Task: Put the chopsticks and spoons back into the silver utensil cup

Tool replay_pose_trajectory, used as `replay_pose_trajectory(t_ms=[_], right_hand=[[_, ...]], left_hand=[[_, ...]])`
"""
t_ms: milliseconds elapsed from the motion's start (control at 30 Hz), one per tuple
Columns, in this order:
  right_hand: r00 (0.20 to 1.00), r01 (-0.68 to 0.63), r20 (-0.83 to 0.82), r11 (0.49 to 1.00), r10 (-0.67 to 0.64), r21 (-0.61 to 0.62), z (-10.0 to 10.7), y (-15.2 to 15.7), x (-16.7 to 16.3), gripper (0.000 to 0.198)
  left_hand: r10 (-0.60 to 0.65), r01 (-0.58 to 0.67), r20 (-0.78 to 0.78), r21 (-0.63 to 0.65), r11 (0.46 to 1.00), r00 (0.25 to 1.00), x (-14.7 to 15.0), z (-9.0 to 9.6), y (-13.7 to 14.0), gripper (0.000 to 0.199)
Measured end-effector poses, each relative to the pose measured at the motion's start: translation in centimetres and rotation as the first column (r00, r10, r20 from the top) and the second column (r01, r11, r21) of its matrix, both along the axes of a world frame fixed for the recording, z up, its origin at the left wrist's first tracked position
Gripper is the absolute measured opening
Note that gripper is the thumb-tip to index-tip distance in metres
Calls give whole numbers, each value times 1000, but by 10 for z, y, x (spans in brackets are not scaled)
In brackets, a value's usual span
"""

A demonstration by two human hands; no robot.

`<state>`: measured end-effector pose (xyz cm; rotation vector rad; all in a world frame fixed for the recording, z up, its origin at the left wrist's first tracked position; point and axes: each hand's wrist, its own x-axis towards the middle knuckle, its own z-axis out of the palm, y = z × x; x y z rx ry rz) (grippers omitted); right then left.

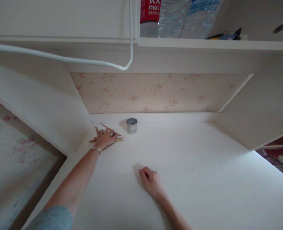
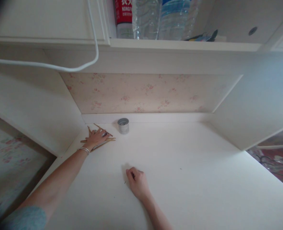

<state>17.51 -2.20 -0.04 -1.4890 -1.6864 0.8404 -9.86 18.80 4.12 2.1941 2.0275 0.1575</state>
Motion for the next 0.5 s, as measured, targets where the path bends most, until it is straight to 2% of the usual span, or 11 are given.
replay_pose_trajectory(t_ms=[100, 233, 367, 500], right_hand=[[1000, 4, -3, 1000, -4, 5, 0, -1, 0, 41], [1000, -4, -20, 1000, 4, 6, -2, -2, 1, 41], [999, -15, -42, 1000, 16, 4, -5, -2, 2, 40], [999, -31, -34, 1000, 31, 7, -5, -3, 2, 38]], left_hand=[[15, -14, -5, 25, 1000, 1000, 3, 2, -8, 59], [40, -40, 3, 37, 999, 999, 11, -1, -31, 53], [14, -13, -11, 107, 994, 1000, 22, -7, -67, 50], [-11, 14, -21, 150, 989, 1000, 37, -11, -115, 45]])
